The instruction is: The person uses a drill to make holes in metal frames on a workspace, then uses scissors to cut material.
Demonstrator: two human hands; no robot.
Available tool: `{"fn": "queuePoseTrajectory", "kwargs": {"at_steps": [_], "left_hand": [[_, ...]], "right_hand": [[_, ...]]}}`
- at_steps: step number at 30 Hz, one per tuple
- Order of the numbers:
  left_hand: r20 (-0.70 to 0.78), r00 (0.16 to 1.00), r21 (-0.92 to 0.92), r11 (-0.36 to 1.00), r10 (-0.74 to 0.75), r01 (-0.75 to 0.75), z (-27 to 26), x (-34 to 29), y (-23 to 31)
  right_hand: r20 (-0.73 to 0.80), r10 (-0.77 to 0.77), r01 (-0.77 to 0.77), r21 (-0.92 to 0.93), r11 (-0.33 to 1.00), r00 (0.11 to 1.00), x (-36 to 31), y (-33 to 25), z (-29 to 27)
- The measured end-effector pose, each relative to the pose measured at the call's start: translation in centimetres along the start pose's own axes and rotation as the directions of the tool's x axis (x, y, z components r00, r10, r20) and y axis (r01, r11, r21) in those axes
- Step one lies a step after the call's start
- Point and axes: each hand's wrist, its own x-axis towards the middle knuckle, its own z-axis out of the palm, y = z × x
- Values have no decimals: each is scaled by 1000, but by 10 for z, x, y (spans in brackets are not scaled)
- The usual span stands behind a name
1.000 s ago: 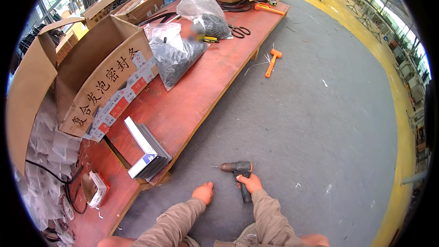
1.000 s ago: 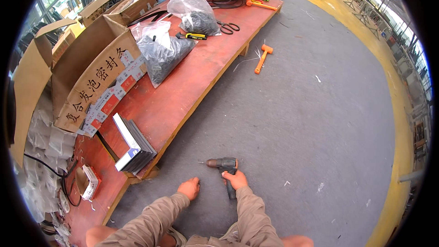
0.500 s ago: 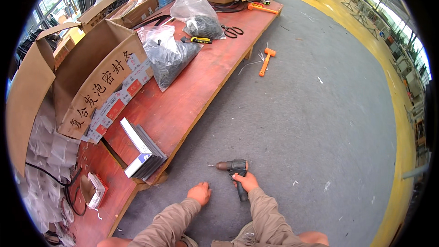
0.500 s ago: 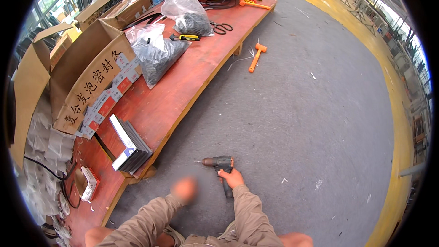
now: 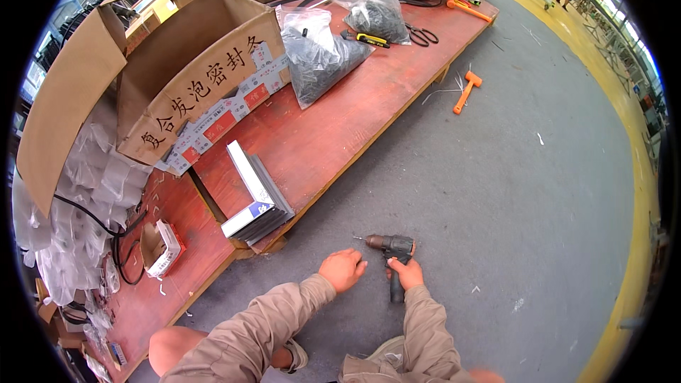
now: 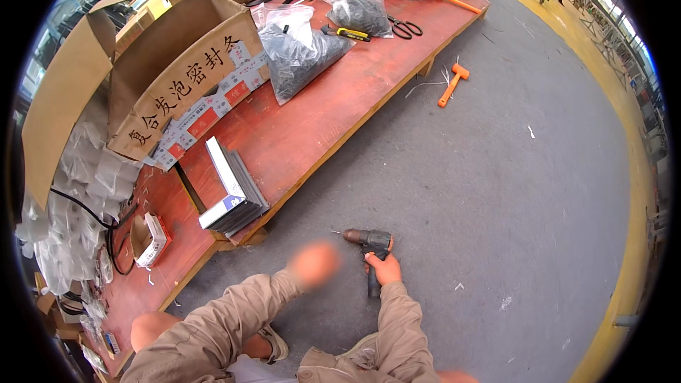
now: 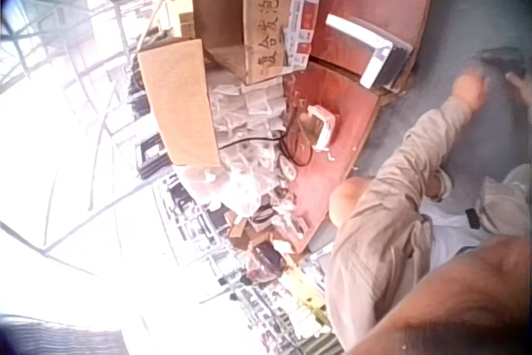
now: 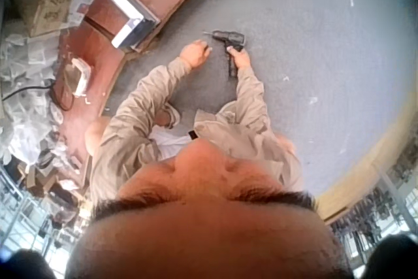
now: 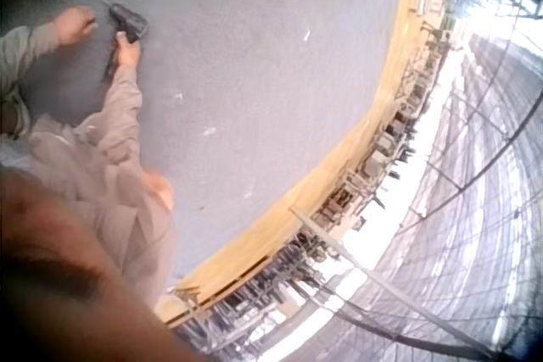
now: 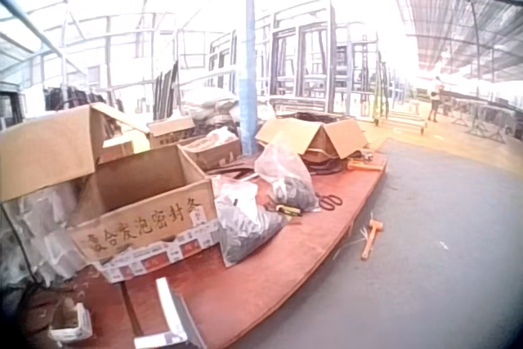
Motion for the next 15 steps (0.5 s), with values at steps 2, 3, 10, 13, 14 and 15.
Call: {"fn": "queuePoseTrajectory", "kwargs": {"at_steps": [2, 3, 10, 13, 14, 15], "left_hand": [[-87, 996, -12, 1000, 16, -18, -15, 6, 18], [-145, 989, -23, 999, 25, -29, -26, 14, 25], [-613, 763, 123, 978, 208, -167, -117, 158, 62], [-615, 772, 284, 958, 158, 31, -159, 228, 45], [-589, 799, 317, 944, 121, 91, -179, 249, 36], [-549, 829, 338, 936, 108, 102, -184, 265, 38]], "right_hand": [[-17, -4, 4, -48, 999, 1000, 0, -4, -4], [-10, 0, -1, -119, 993, 1000, -1, -6, -5], [42, 212, -105, -763, 638, 976, -17, -64, -29], [3, 427, -164, -920, 355, 904, -17, -137, -12], [22, 356, -94, -948, 304, 934, -3, -165, -11], [-19, 210, -81, -953, 293, 977, 15, -191, -33]]}}
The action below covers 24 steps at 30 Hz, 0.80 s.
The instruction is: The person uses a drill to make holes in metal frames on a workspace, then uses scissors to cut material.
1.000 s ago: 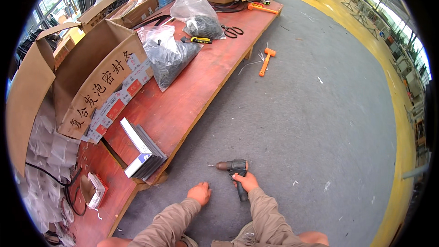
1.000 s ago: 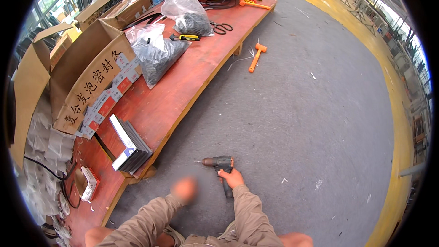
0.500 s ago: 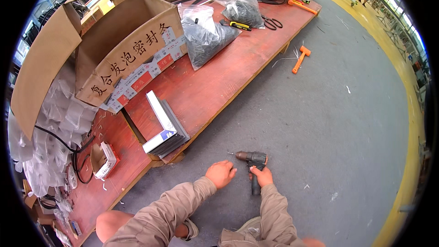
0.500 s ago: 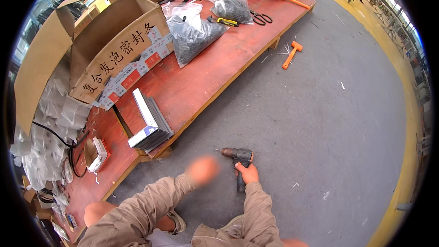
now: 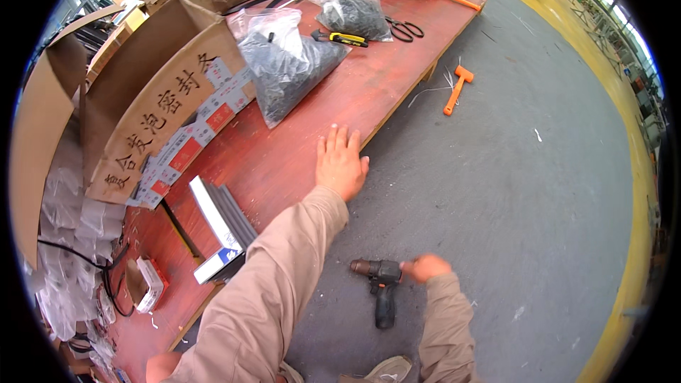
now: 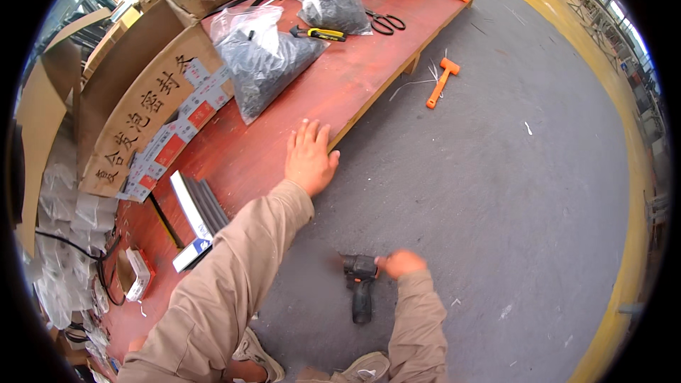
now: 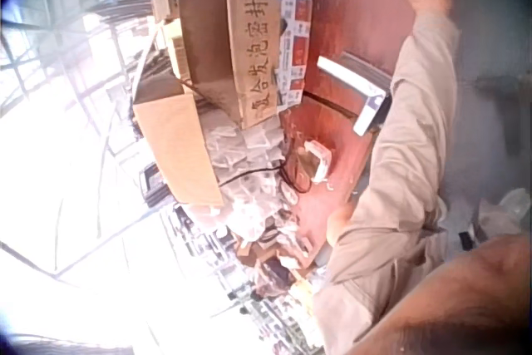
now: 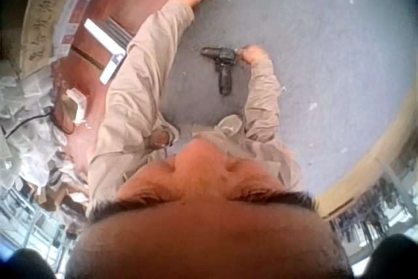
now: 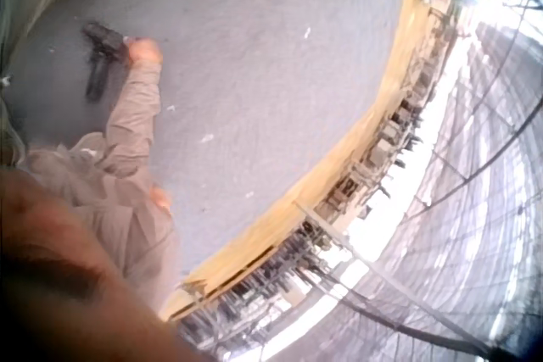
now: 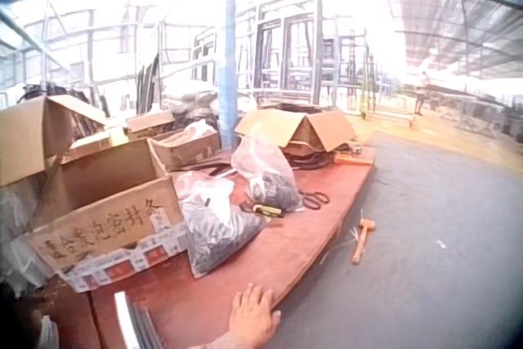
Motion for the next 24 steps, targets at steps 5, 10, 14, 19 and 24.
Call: {"fn": "queuePoseTrajectory", "kwargs": {"at_steps": [5, 10, 14, 19, 24], "left_hand": [[161, 984, 106, 990, 76, -93, 17, 30, 2], [188, 979, 261, 957, 76, -124, 27, 6, -18], [203, 977, 235, 966, 58, -106, 30, -1, -8], [222, 973, 195, 975, 58, -102, 34, -1, 4], [282, 959, 171, 984, -12, -38, 21, -7, 6]], "right_hand": [[-382, 205, -209, 33, 977, 901, 109, 57, -174], [-322, 497, -525, 2, 851, 805, 196, 15, -197], [-149, 342, -373, -404, 835, 928, 252, 29, -266], [-873, -240, 248, -143, 958, 425, 345, -125, -476], [-886, -280, 356, -143, 924, 369, 389, -234, -521]]}}
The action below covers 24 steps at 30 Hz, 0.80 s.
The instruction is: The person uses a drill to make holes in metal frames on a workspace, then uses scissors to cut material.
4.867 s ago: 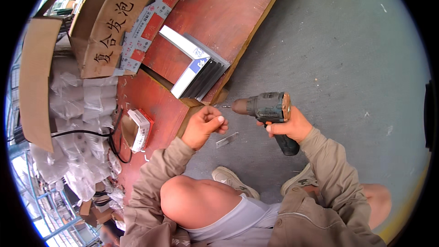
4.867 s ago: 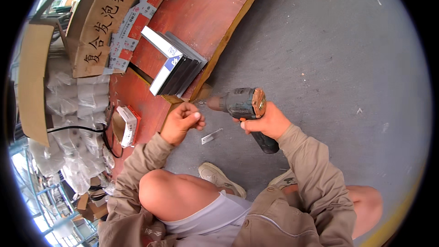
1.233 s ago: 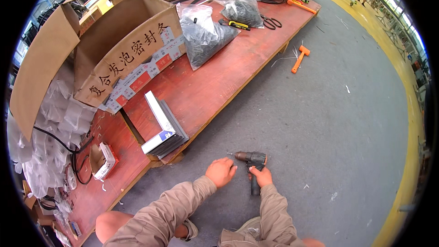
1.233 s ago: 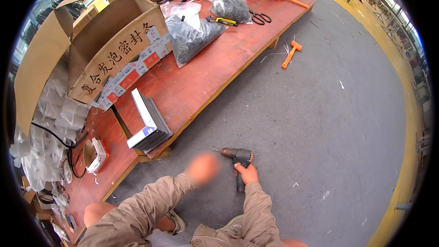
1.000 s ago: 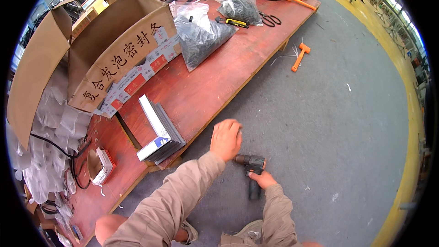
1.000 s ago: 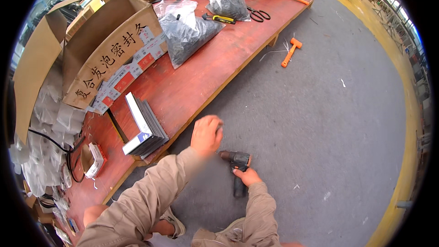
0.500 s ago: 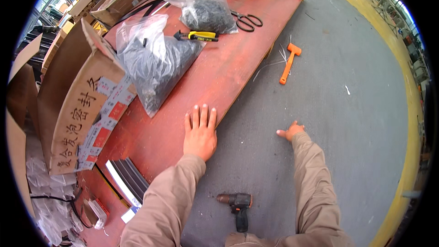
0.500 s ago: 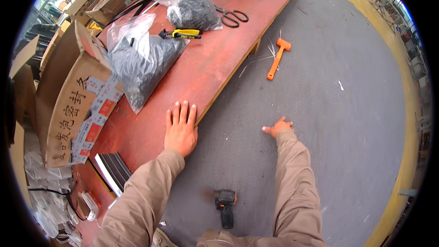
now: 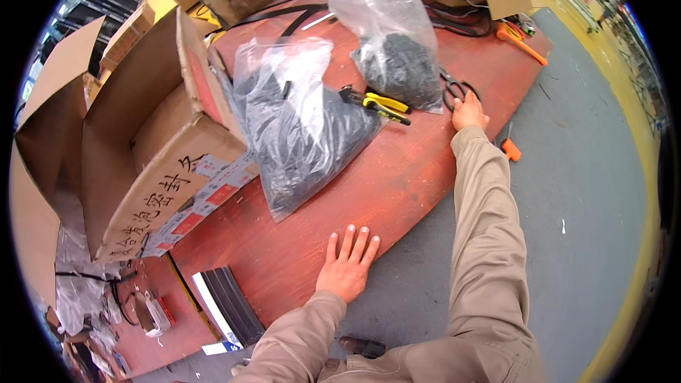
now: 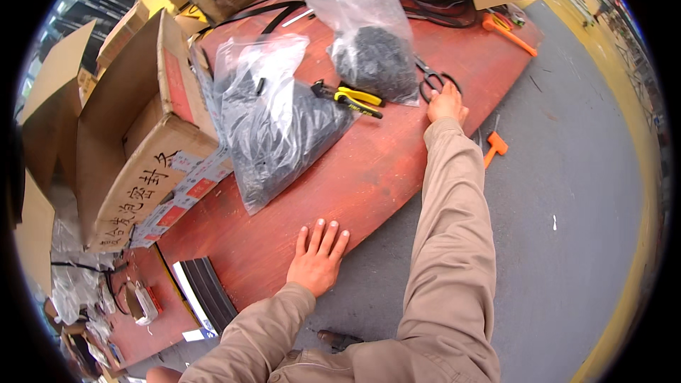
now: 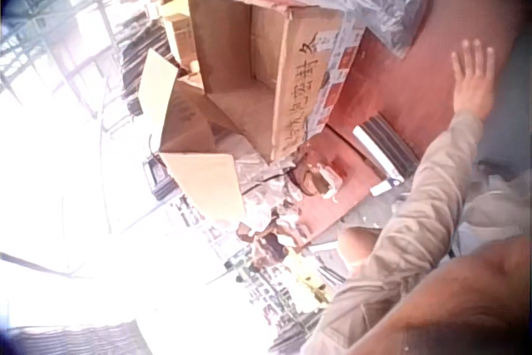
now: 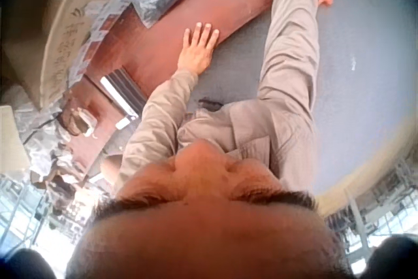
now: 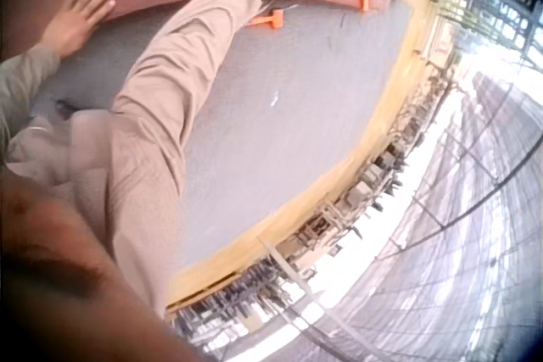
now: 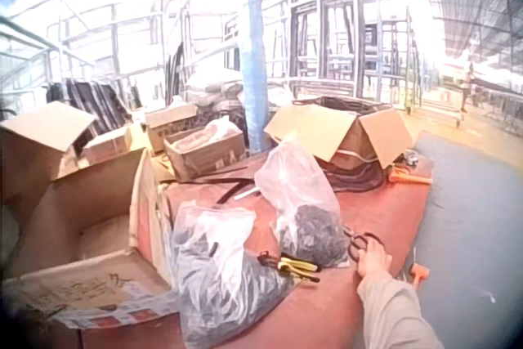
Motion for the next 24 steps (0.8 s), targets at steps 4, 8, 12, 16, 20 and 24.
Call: {"fn": "queuePoseTrajectory", "kwargs": {"at_steps": [4, 8, 12, 16, 20, 24], "left_hand": [[-23, 1000, -61, 998, 1, -3, -19, 24, 25], [-131, 988, -37, 995, 88, -93, -30, 73, 38], [-215, 971, -25, 994, 101, -109, -15, 67, 39], [-337, 941, 64, 998, 30, -9, 4, 83, 13], [-260, 964, 59, 996, -46, 63, -3, 54, 24], [-187, 871, -248, 837, 453, -488, -98, -59, 92]], "right_hand": [[6, -60, 59, 70, 996, 998, -27, -11, -28], [16, -78, 59, 512, 857, 997, -140, -15, -95], [220, -69, -138, 796, 590, 973, -321, -35, -170], [414, -132, -319, 836, 447, 900, -457, -57, -238], [550, -169, -373, 730, 572, 818, -563, -70, -255], [626, 37, -430, 491, 757, 779, -590, 11, -302]]}}
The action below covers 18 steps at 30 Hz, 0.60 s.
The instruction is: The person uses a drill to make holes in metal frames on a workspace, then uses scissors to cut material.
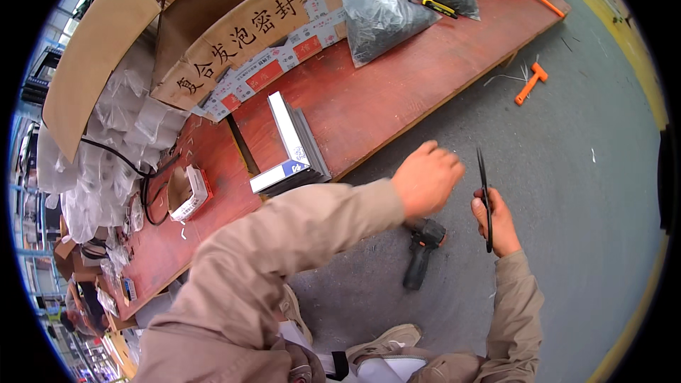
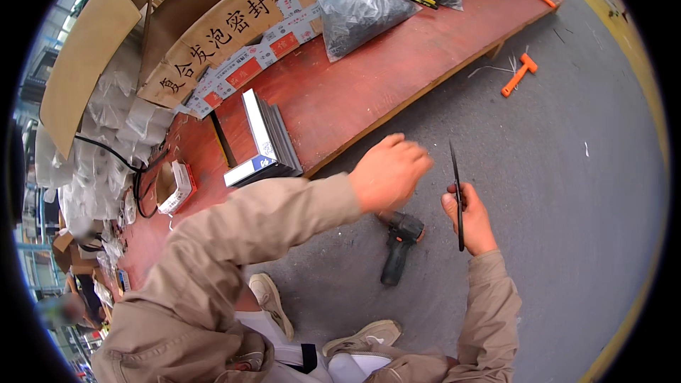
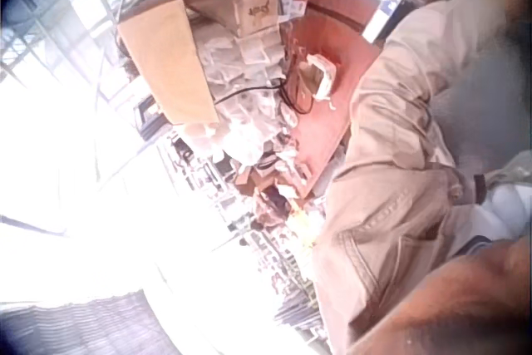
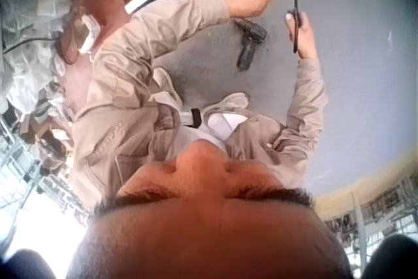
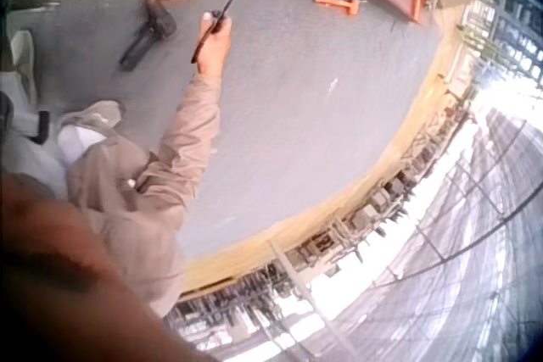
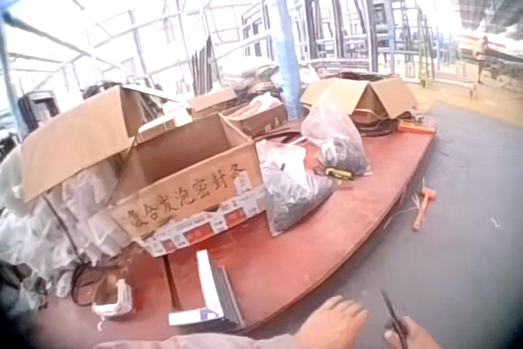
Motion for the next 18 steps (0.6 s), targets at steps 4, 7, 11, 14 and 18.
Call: {"fn": "queuePoseTrajectory", "kwargs": {"at_steps": [4, 7, 11, 14, 18], "left_hand": [[-112, 992, -6, 999, 49, -50, -153, -151, 4], [-209, 878, 176, 867, -431, 467, -159, -235, -39], [-81, 735, 129, 724, -673, 678, -144, -272, -90], [-26, 722, 32, 721, -691, 692, -134, -290, -107], [-89, 686, -109, 691, -722, 714, -163, -277, -92]], "right_hand": [[56, -14, 21, -124, 992, 998, -5, 0, 17], [87, -251, 265, -355, 896, 964, -12, -41, 46], [230, -407, 467, -455, 758, 884, -18, -108, 97], [348, -337, 480, -532, 698, 875, -39, -149, 120], [428, -263, 445, -408, 797, 865, -64, -167, 134]]}}
